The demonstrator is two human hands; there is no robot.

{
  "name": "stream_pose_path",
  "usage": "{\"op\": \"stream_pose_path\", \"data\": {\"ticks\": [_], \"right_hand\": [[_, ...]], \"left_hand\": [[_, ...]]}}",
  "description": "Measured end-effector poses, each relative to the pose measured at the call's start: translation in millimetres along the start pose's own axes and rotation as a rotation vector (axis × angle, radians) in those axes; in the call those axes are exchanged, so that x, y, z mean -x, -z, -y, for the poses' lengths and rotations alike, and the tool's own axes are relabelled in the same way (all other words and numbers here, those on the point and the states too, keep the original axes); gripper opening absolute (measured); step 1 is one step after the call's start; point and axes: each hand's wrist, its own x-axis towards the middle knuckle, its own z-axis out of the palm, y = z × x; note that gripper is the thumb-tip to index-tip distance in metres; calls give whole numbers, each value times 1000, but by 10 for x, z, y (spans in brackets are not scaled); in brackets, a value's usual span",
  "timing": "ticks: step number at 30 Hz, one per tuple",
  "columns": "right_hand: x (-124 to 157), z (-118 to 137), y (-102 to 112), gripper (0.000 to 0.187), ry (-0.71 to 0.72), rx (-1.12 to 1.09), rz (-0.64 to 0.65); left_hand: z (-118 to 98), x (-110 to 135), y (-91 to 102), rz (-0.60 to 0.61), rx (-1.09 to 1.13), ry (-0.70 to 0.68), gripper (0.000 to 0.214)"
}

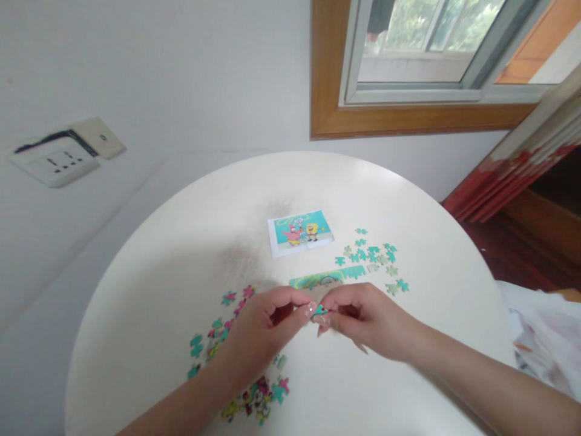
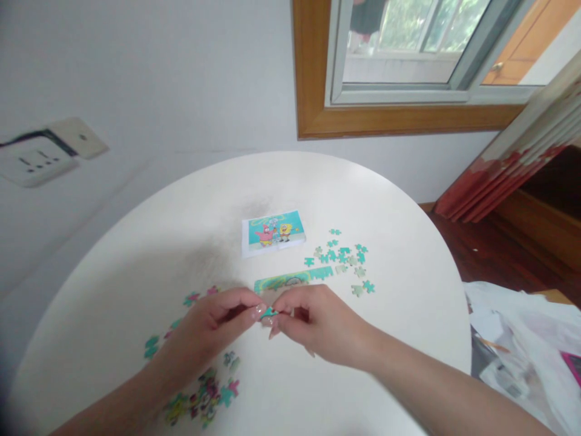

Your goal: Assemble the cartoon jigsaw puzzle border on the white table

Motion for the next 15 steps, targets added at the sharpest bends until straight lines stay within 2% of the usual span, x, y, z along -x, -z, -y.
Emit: {"op": "stream_pose_path", "data": {"ticks": [4, 7, 9, 12, 15], "right_hand": [[3, -21, 44, 30, -15, -47, -8], [18, 10, 58, 26, -7, -4, -7], [62, 80, 54, 23, 24, 103, -9], [208, 227, 83, 21, 83, 378, 17], [399, 328, 208, 22, 38, 606, 41]], "left_hand": [[-19, 18, -5, -21, -15, -5, 33], [-14, 31, 10, -15, -54, -57, 32], [0, 41, 10, -6, -92, -124, 29], [24, 52, -1, 30, -142, -210, 24], [38, 56, -9, 43, -179, -261, 23]]}}
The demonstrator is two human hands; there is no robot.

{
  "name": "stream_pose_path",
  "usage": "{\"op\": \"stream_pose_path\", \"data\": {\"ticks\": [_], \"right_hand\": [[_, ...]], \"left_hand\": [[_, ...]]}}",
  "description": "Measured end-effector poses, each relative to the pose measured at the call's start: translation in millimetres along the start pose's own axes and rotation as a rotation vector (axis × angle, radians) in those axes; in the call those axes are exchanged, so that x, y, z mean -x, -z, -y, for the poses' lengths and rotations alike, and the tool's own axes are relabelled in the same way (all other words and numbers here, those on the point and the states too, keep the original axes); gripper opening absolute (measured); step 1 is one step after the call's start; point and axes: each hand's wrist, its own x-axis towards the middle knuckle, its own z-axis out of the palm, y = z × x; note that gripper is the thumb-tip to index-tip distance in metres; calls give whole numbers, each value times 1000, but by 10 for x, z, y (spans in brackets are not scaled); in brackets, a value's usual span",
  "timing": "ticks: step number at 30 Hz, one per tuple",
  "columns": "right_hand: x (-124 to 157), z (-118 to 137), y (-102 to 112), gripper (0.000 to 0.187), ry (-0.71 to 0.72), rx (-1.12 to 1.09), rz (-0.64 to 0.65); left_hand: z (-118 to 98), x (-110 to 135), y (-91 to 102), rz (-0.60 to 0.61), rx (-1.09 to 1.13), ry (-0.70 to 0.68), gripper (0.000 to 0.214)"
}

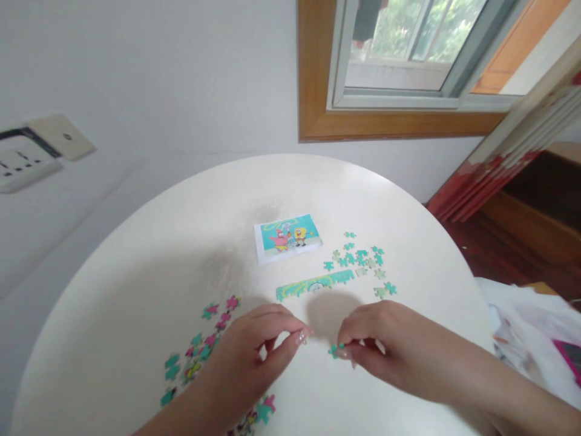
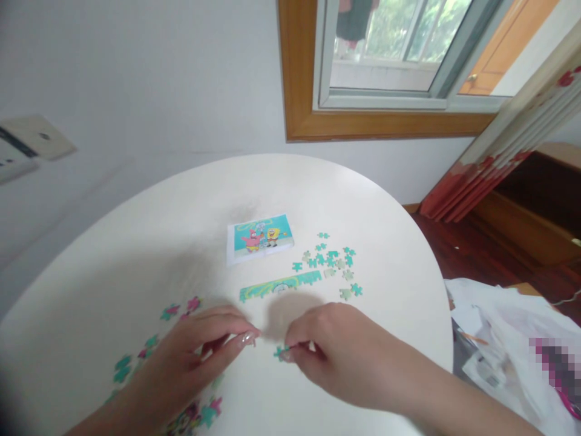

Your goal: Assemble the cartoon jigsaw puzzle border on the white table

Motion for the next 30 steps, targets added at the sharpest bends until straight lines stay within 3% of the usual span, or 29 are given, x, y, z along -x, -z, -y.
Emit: {"op": "stream_pose_path", "data": {"ticks": [3, 6, 11, 30], "right_hand": [[115, -142, 148, 24, -123, 23, -27], [72, -389, 223, 26, -225, 35, -180], [-120, -713, 189, 25, -166, 140, -324], [-59, -782, 114, 28, -92, 128, -393]], "left_hand": [[7, 8, 2, 11, -9, -42, 23], [18, 19, 5, 5, -14, -84, 23], [56, 13, -1, -11, -38, -86, 23], [81, -1, 1, -13, -43, -79, 25]]}}
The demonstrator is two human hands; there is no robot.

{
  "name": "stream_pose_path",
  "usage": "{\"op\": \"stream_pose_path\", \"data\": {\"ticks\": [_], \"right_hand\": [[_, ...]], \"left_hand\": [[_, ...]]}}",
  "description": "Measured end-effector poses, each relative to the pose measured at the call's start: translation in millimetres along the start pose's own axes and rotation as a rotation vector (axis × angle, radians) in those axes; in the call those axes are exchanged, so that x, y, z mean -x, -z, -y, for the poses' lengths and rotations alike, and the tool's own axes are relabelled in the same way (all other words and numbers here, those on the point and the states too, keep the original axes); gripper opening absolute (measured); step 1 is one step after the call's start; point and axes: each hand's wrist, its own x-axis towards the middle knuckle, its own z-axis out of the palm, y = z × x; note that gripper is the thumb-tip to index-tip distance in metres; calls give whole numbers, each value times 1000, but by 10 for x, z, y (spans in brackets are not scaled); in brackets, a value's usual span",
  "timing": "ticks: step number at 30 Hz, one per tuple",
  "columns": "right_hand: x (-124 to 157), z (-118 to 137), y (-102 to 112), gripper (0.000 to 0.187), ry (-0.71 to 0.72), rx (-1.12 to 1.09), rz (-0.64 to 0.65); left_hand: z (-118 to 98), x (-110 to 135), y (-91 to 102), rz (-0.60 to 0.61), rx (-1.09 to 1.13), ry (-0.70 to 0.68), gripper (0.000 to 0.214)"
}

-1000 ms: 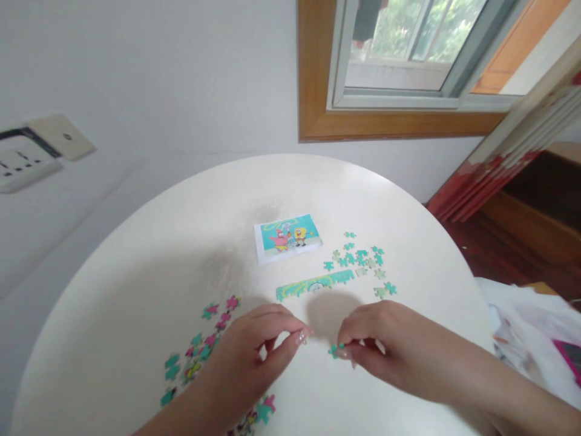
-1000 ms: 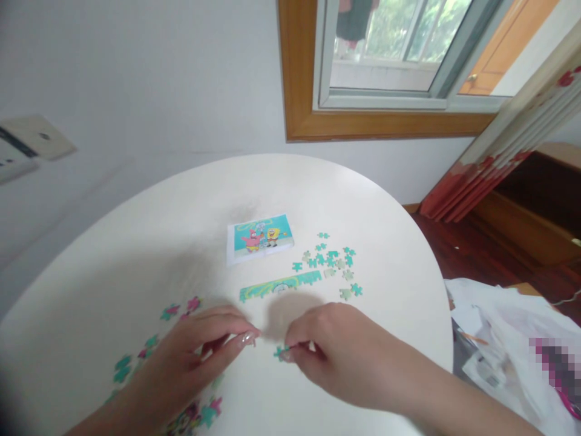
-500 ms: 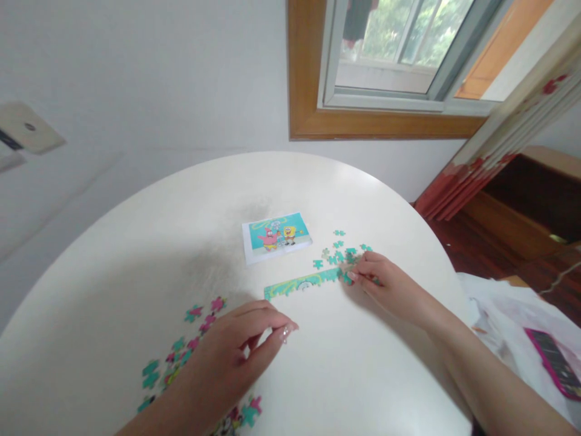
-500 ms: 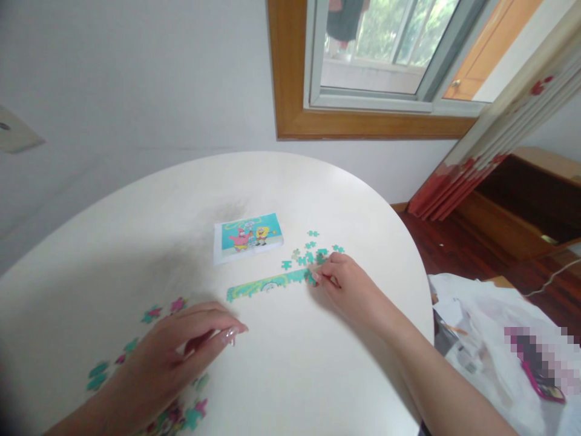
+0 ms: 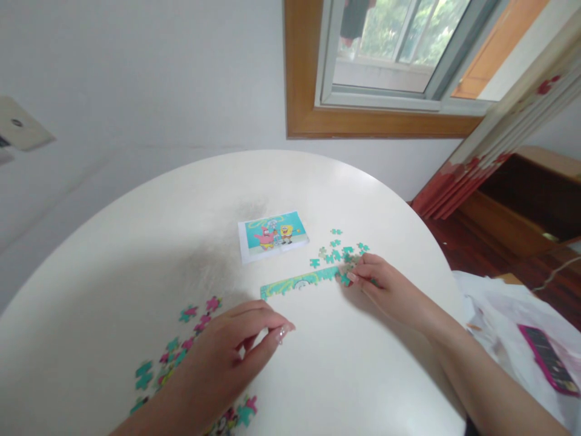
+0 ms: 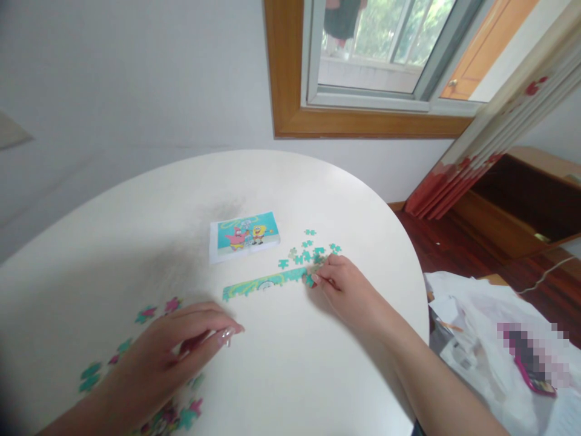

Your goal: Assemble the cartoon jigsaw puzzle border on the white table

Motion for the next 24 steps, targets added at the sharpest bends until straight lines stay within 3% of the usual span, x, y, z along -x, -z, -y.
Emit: {"op": "stream_pose_path", "data": {"ticks": [13, 18, 21, 24], "right_hand": [[90, 127, -4, 37, -27, 396, 31], [91, 78, 77, 33, -28, 358, 22], [100, 48, 122, 15, 5, 307, 1], [112, 41, 151, 25, 43, 263, 30]], "left_hand": [[30, 17, -17, 26, -9, 9, 25], [42, 17, -18, 26, -2, 9, 24], [42, 20, -15, 28, 4, 14, 23], [43, 17, -19, 30, 7, 18, 23]]}}
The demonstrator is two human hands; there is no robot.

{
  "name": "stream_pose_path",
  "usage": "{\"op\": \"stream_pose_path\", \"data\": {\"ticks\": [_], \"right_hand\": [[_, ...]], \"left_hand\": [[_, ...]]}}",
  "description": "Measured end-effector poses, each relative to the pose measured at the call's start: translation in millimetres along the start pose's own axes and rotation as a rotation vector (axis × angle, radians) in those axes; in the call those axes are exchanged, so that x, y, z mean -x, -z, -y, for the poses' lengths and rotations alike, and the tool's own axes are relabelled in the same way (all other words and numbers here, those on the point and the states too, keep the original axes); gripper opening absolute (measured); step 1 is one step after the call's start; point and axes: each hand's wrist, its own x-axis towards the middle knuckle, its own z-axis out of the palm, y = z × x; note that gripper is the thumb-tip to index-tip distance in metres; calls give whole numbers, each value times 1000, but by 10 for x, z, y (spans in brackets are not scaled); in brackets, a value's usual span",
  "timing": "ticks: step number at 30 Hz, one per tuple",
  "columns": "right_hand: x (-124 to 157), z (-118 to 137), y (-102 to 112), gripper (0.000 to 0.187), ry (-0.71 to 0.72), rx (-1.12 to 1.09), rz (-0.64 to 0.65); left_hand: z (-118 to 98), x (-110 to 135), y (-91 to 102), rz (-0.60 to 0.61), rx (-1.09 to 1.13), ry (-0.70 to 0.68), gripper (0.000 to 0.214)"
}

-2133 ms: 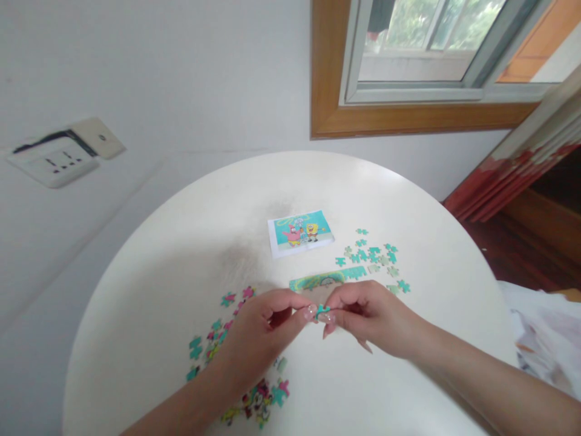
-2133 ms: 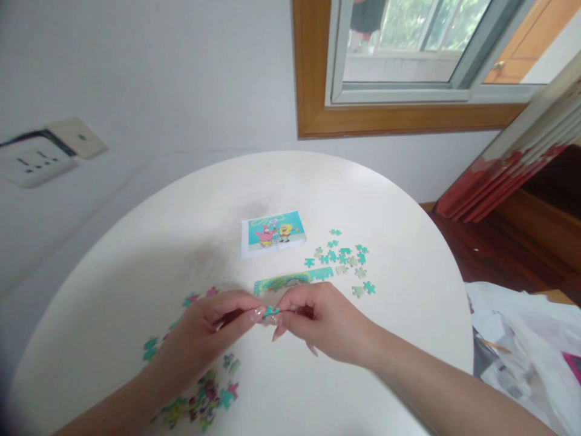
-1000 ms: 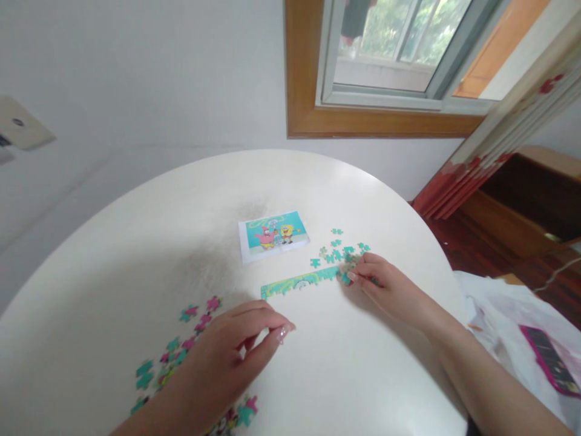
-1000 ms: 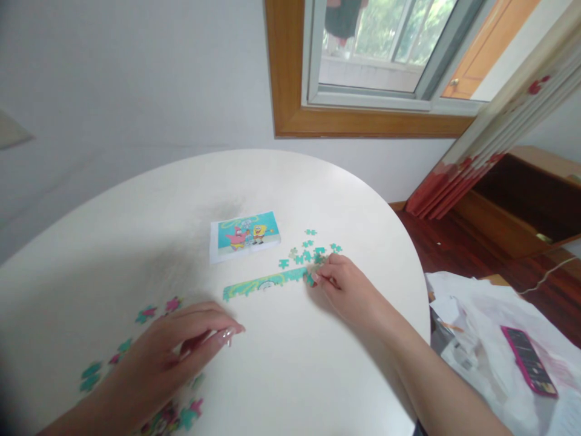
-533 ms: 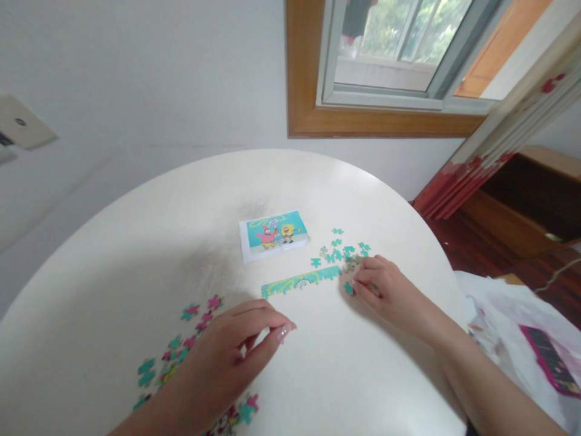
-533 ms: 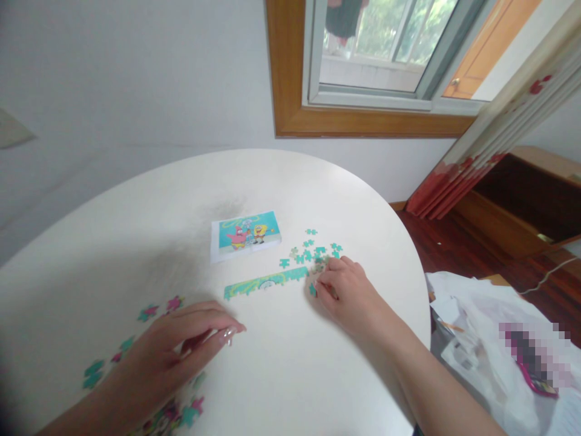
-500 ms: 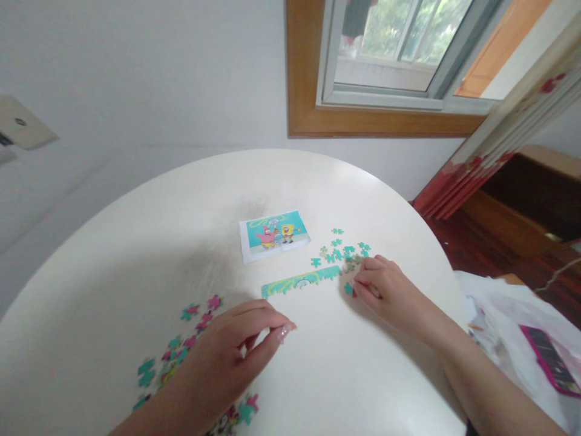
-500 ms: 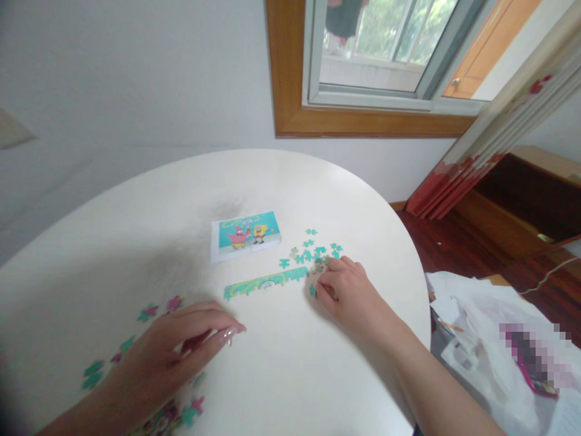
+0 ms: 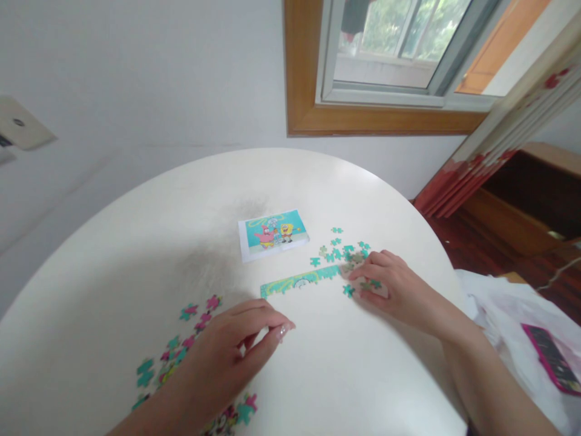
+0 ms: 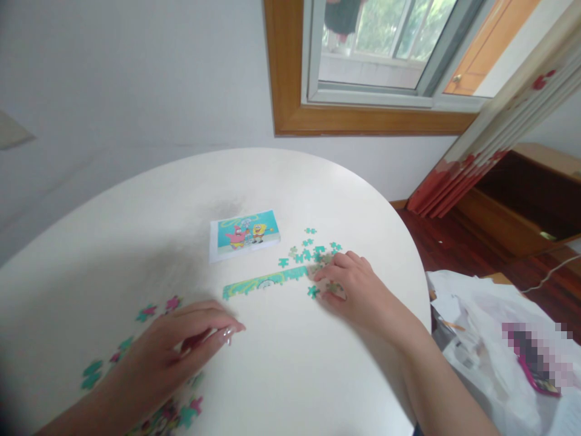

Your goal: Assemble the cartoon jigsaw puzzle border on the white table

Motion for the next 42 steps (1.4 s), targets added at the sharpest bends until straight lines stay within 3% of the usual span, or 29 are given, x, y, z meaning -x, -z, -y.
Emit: {"op": "stream_pose_path", "data": {"ticks": [6, 15, 24, 32, 37, 42], "right_hand": [[-21, 6, 24, 29, 1, -1, 74], [-54, -59, -50, 12, 32, -108, 40], [-66, -45, -39, 12, 42, -209, 74], [-65, -33, 157, 11, -31, -269, -44], [-272, -171, 360, 12, -79, -221, -56], [-679, -405, 319, 13, -143, -253, -1]], "left_hand": [[6, -11, 0, -1, 0, -20, 23], [-8, -8, 26, -15, -18, -44, 23], [-29, -21, 29, -39, -20, -77, 21], [-12, 9, 10, -30, -29, -78, 21], [-5, 30, 0, -19, -29, -102, 20], [1, 20, 0, -24, -26, -115, 20]]}}
